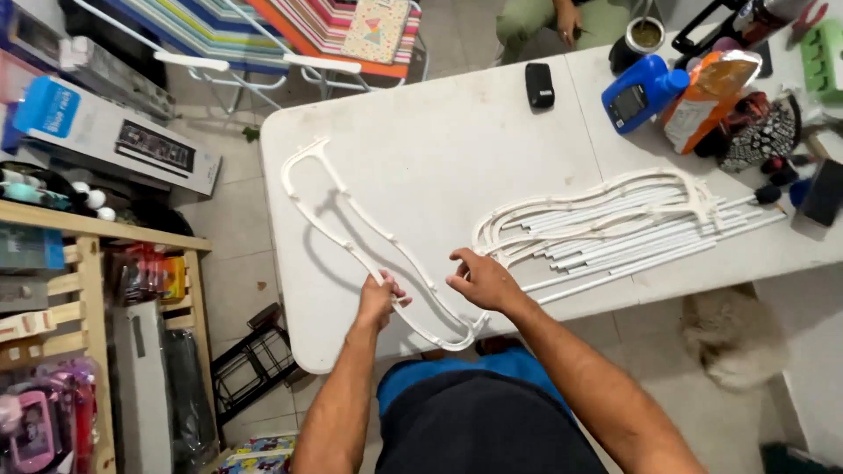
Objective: The person assembles a white plastic drying rack by inserting multiple vertical rods into a curved frame and then attaching a second frame to complete the structure. The person handles the components by hand and places the finished rack on the floor.
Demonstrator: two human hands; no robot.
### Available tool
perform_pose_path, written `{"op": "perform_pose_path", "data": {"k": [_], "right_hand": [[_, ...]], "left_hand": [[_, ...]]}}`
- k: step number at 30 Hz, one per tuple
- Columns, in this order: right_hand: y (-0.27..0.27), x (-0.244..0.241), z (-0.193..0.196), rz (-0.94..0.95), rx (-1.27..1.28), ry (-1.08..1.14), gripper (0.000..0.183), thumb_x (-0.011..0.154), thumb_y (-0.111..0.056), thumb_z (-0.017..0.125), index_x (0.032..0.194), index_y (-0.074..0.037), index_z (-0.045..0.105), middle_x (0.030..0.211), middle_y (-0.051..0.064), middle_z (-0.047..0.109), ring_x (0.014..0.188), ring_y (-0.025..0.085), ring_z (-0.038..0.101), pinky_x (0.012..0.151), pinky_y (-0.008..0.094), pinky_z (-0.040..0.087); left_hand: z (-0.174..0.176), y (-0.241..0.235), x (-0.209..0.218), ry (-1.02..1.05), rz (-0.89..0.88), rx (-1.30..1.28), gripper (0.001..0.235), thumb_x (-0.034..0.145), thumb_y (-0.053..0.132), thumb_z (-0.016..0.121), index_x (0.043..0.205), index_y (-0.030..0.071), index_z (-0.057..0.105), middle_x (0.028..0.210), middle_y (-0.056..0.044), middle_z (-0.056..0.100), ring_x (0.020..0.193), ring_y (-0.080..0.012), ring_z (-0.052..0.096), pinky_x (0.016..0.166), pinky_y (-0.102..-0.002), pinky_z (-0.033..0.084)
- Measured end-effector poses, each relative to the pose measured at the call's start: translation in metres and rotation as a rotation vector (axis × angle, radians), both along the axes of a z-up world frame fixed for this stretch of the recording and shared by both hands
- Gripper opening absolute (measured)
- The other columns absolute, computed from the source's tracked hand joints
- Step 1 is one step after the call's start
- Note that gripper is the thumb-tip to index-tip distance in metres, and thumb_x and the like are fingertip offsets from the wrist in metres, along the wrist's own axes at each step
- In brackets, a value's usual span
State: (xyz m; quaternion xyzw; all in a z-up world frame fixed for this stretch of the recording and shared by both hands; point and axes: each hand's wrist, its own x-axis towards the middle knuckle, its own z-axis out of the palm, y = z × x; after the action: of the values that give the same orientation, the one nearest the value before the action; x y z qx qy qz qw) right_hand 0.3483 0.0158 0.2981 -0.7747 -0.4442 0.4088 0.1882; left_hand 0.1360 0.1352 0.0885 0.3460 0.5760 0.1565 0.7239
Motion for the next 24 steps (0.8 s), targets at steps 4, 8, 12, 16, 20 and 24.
{"op": "perform_pose_path", "data": {"k": [4, 8, 12, 16, 20, 24], "right_hand": [[-0.092, 0.005, -0.075, -0.089, -0.203, 0.048, 0.051, 0.09, -0.034, 0.066, 0.132, -0.006, 0.063, 0.104, 0.02, 0.078, 0.109, 0.041, 0.071, 0.096, 0.053, 0.054], [-0.202, 0.021, -0.15, -0.385, -0.361, 0.179, 0.047, 0.086, -0.032, 0.075, 0.124, -0.006, 0.07, 0.101, 0.018, 0.078, 0.091, 0.031, 0.076, 0.08, 0.043, 0.06], [-0.266, 0.031, -0.161, -0.876, -0.365, 0.396, 0.048, 0.087, -0.018, 0.075, 0.128, 0.004, 0.064, 0.094, 0.024, 0.076, 0.069, 0.027, 0.075, 0.061, 0.036, 0.063], [-0.276, 0.063, -0.178, -0.951, -0.355, 0.429, 0.053, 0.088, -0.022, 0.076, 0.13, 0.006, 0.059, 0.091, 0.023, 0.074, 0.065, 0.025, 0.071, 0.052, 0.031, 0.059], [-0.251, 0.104, -0.199, -1.025, -0.287, 0.372, 0.035, 0.091, -0.015, 0.072, 0.119, 0.006, 0.065, 0.084, 0.02, 0.073, 0.059, 0.021, 0.07, 0.048, 0.03, 0.058], [-0.223, 0.145, -0.228, -1.122, -0.319, 0.162, 0.016, 0.084, -0.019, 0.071, 0.086, -0.004, 0.072, 0.056, 0.012, 0.067, 0.041, 0.021, 0.065, 0.042, 0.03, 0.058]], "left_hand": [[-0.058, 0.009, -0.024, -0.009, 0.011, -0.194, 0.019, 0.107, 0.015, 0.048, 0.125, 0.013, 0.043, 0.077, -0.002, 0.055, 0.072, -0.0218, 0.068, 0.077, -0.061, 0.065], [-0.069, 0.025, -0.024, 0.041, -0.086, -0.2, 0.021, 0.106, 0.017, 0.051, 0.126, 0.013, 0.045, 0.084, -0.006, 0.057, 0.082, -0.0245, 0.07, 0.084, -0.062, 0.063], [-0.078, 0.052, -0.017, 0.421, -0.426, 0.052, 0.029, 0.102, 0.025, 0.06, 0.124, 0.005, 0.059, 0.087, -0.016, 0.071, 0.073, -0.0259, 0.076, 0.066, -0.052, 0.067], [-0.045, 0.058, -0.021, 0.655, -0.585, 0.135, 0.041, 0.097, 0.03, 0.063, 0.128, 0.004, 0.06, 0.087, -0.022, 0.074, 0.062, -0.0273, 0.076, 0.061, -0.049, 0.069], [-0.021, 0.037, -0.031, 0.796, -0.558, 0.114, 0.04, 0.1, 0.025, 0.056, 0.128, -0.003, 0.058, 0.086, -0.028, 0.073, 0.058, -0.0328, 0.076, 0.062, -0.052, 0.066], [0.029, -0.008, -0.033, 0.839, -0.33, -0.031, 0.049, 0.099, 0.019, 0.055, 0.131, -0.018, 0.054, 0.103, -0.036, 0.069, 0.069, -0.0365, 0.076, 0.063, -0.041, 0.064]]}}
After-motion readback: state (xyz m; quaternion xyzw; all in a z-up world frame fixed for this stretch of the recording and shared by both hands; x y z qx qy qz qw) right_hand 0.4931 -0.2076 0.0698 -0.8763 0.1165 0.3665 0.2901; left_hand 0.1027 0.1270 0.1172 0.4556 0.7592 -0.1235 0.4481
